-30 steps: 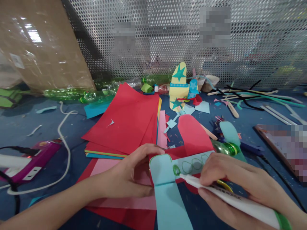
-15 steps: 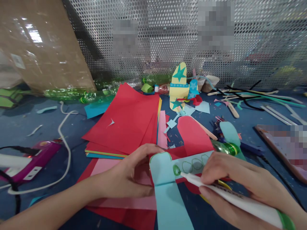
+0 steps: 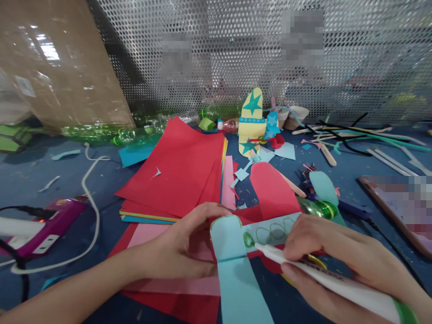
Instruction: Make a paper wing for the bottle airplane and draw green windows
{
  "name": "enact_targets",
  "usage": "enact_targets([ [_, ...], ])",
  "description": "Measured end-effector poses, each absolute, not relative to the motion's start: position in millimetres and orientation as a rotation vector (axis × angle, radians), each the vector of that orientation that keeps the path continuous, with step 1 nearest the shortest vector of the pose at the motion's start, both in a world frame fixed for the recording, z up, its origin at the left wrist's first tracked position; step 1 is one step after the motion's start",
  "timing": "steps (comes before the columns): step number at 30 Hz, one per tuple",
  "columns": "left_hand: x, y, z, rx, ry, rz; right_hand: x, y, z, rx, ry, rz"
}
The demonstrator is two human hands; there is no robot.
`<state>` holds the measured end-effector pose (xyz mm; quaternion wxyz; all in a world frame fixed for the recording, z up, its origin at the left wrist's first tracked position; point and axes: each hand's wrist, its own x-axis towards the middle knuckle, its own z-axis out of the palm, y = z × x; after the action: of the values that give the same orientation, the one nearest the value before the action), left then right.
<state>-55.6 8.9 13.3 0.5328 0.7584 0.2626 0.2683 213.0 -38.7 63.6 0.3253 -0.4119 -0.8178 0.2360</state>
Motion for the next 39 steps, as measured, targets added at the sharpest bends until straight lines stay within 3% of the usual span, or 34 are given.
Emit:
enact_targets([
  [39,-54.2,9.5,13.9,1.837,0.625,0.642,201.3,-33.0,67.4,-1.146,-2.023,0.637],
])
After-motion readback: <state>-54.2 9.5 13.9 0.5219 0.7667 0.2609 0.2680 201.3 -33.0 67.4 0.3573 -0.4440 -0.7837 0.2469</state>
